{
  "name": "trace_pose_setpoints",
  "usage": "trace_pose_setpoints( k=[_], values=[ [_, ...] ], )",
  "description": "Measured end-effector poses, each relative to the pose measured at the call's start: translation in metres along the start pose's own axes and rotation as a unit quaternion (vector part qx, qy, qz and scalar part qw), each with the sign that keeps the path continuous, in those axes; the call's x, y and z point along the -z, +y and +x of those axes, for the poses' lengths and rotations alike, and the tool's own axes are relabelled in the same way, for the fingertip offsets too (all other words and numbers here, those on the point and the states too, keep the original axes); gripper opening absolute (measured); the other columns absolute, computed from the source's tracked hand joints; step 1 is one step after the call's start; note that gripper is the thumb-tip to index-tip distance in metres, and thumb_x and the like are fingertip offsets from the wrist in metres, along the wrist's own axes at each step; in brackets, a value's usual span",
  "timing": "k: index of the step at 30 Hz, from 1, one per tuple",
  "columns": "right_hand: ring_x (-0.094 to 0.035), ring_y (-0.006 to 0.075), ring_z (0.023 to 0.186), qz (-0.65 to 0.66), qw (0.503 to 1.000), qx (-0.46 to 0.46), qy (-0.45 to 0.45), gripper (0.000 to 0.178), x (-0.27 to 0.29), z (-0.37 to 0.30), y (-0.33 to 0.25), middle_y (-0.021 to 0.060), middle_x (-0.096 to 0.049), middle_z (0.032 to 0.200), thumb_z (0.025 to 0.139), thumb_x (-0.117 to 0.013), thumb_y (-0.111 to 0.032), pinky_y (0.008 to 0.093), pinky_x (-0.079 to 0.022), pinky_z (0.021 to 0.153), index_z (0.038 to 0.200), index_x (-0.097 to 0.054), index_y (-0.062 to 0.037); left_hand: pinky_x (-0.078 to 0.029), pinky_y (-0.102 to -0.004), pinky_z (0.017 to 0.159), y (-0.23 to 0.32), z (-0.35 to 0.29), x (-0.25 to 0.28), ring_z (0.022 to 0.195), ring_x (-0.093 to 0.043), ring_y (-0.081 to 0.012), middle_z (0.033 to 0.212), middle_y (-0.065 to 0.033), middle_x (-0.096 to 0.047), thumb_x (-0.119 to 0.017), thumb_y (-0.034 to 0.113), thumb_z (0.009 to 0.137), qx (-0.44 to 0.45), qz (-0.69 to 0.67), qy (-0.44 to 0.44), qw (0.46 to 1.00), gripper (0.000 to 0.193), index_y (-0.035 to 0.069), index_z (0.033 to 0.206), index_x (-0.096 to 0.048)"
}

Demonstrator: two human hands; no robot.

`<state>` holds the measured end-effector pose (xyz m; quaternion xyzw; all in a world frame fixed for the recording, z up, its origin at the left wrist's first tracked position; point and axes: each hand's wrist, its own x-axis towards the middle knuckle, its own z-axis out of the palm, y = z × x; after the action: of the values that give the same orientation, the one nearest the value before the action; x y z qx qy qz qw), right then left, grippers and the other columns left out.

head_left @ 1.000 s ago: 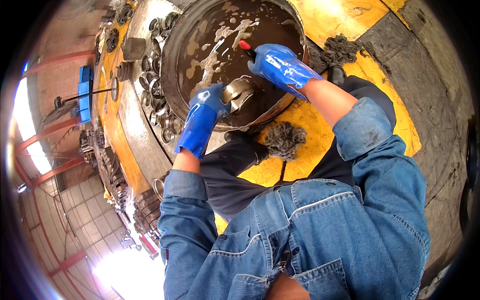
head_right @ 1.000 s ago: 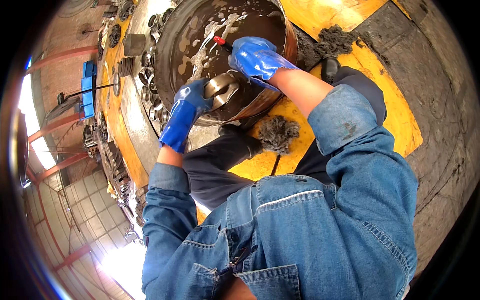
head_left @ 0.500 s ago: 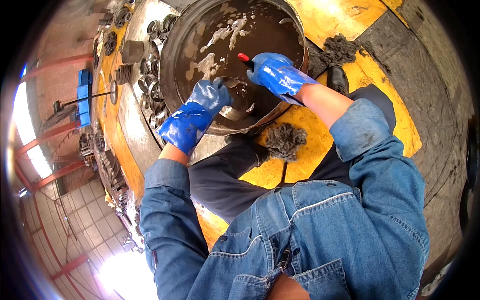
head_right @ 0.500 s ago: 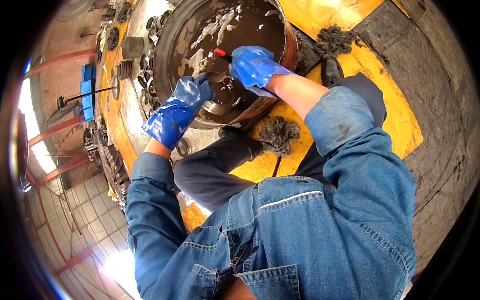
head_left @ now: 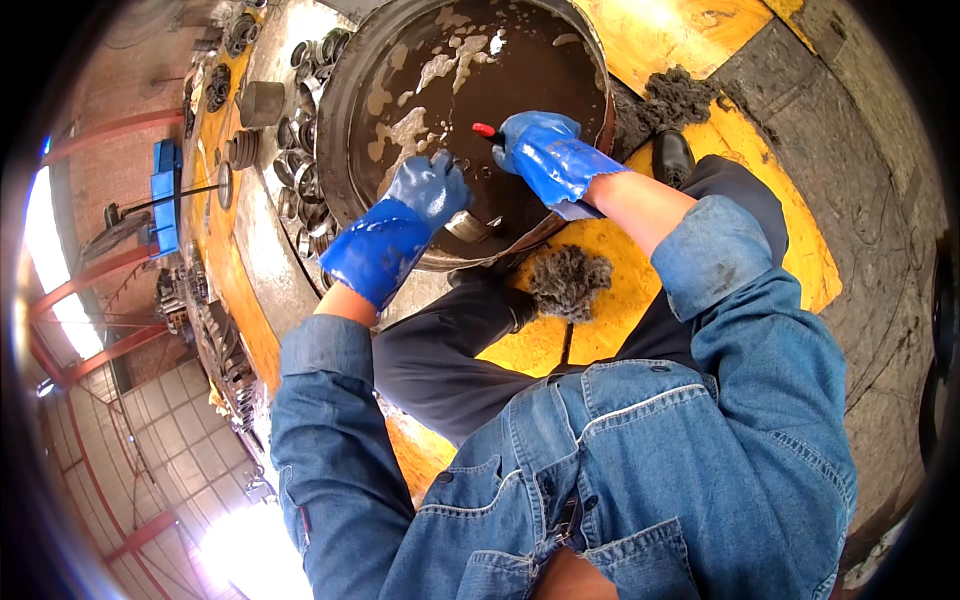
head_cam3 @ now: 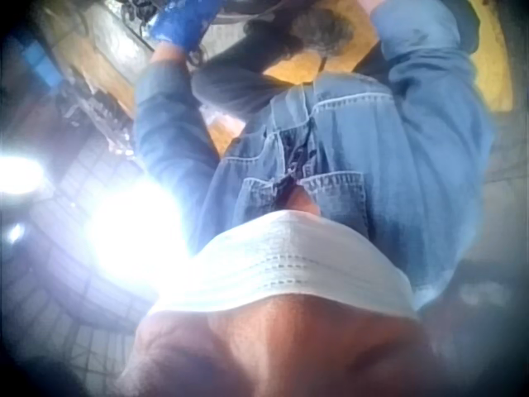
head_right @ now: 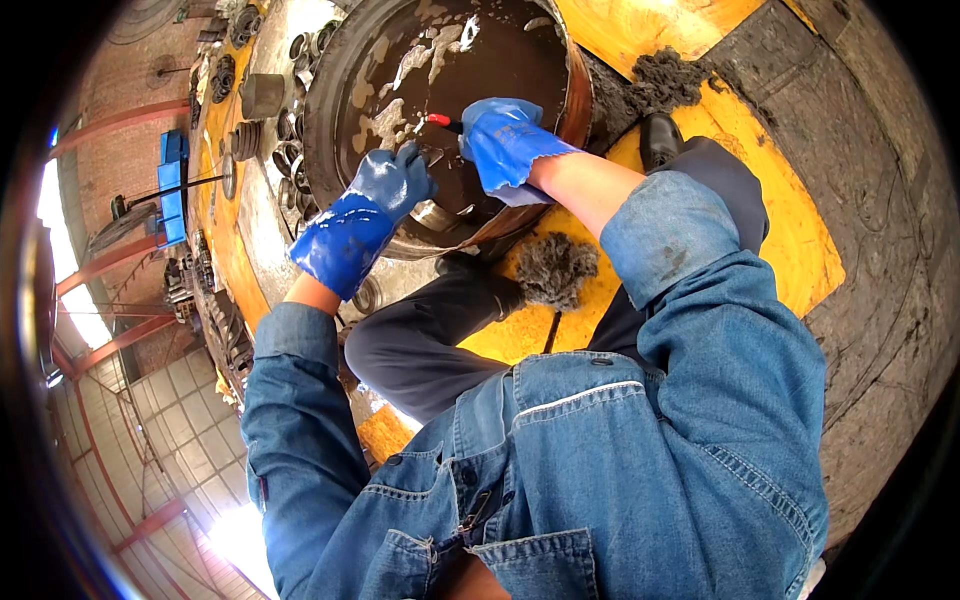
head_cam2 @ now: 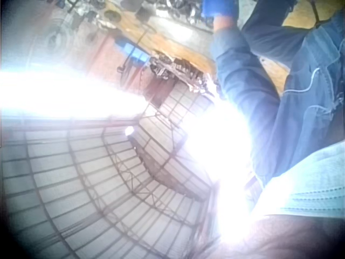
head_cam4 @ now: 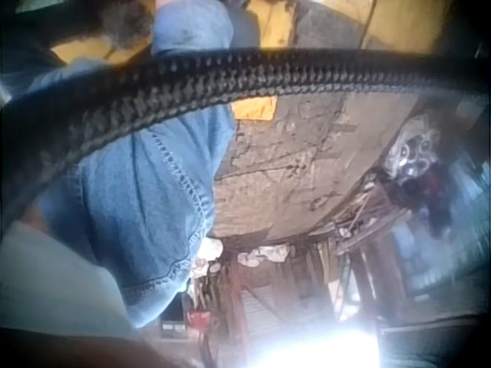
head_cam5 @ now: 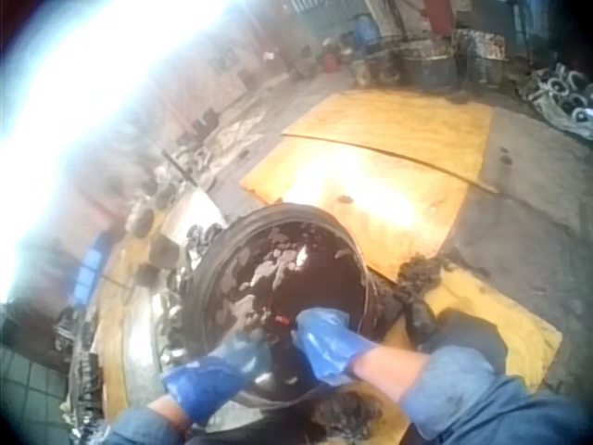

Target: The person sits on the floor and scrubs metal rings with a wire brush, dipping them into a bucket of dark liquid. The person repeatedly scrubs the rings and places them on a nearby metal surface.

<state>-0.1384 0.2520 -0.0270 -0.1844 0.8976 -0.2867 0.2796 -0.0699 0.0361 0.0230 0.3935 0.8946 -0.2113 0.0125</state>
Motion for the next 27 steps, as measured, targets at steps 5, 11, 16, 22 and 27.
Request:
trace_pose_setpoints(
  k=[5,11,16,22,27],
  values=[
    [-0.073,0.041,0.094,-0.017,1.0,0.007,0.0,0.034,-0.002,-0.005,0.007,0.0191,-0.075,0.096,0.091,-0.068,-0.038,0.0479,-0.058,0.081,0.106,-0.076,-0.0084,-0.061,-0.0424,0.077,0.006,-0.016,0.015,0.112,-0.073,-0.0253,0.121,-0.0056,-0.074,-0.064,0.017,0.091,0.005,0.058,0.015,0.998,0.023,0.014,0.112,-0.072],
    [-0.073,0.041,0.09,0.07,0.996,0.032,0.052,0.042,0.002,-0.005,0.021,0.0238,-0.074,0.093,0.092,-0.068,-0.04,0.0471,-0.056,0.081,0.103,-0.075,-0.0005,-0.058,-0.0484,0.1,0.007,-0.031,0.072,0.119,-0.07,-0.0341,0.135,-0.0122,-0.072,-0.067,0.011,0.099,0.36,-0.288,-0.05,0.886,0.049,0.013,0.147,-0.06],
    [-0.072,0.0328,0.085,0.347,0.935,-0.075,0.018,0.049,0.065,-0.034,-0.022,0.0189,-0.075,0.091,0.093,-0.069,-0.051,0.0443,-0.056,0.081,0.099,-0.075,-0.0018,-0.044,-0.0466,0.116,-0.031,-0.034,0.049,0.139,-0.054,-0.0361,0.159,-0.0158,-0.051,-0.061,0.051,0.104,0.422,-0.858,0.087,0.281,0.067,0.011,0.156,-0.047],
    [-0.072,0.0324,0.084,0.322,0.93,0.156,0.082,0.047,0.055,-0.027,-0.031,0.0186,-0.075,0.09,0.094,-0.069,-0.049,0.0429,-0.057,0.081,0.098,-0.075,-0.0025,-0.043,-0.0524,0.117,-0.042,0.006,0.028,0.14,-0.051,-0.0393,0.16,-0.0151,-0.049,-0.063,0.049,0.103,0.383,-0.919,0.091,-0.029,0.068,0.012,0.157,-0.044],
    [-0.072,0.0322,0.083,0.349,0.921,0.099,0.144,0.046,0.038,0.009,-0.017,0.0183,-0.076,0.089,0.096,-0.068,-0.048,0.0417,-0.058,0.08,0.098,-0.076,-0.0031,-0.043,-0.0533,0.117,-0.039,0.029,0.03,0.141,-0.051,-0.0396,0.16,-0.0157,-0.048,-0.063,0.049,0.103,0.383,-0.918,0.093,-0.034,0.07,0.012,0.158,-0.043]
  ],
)
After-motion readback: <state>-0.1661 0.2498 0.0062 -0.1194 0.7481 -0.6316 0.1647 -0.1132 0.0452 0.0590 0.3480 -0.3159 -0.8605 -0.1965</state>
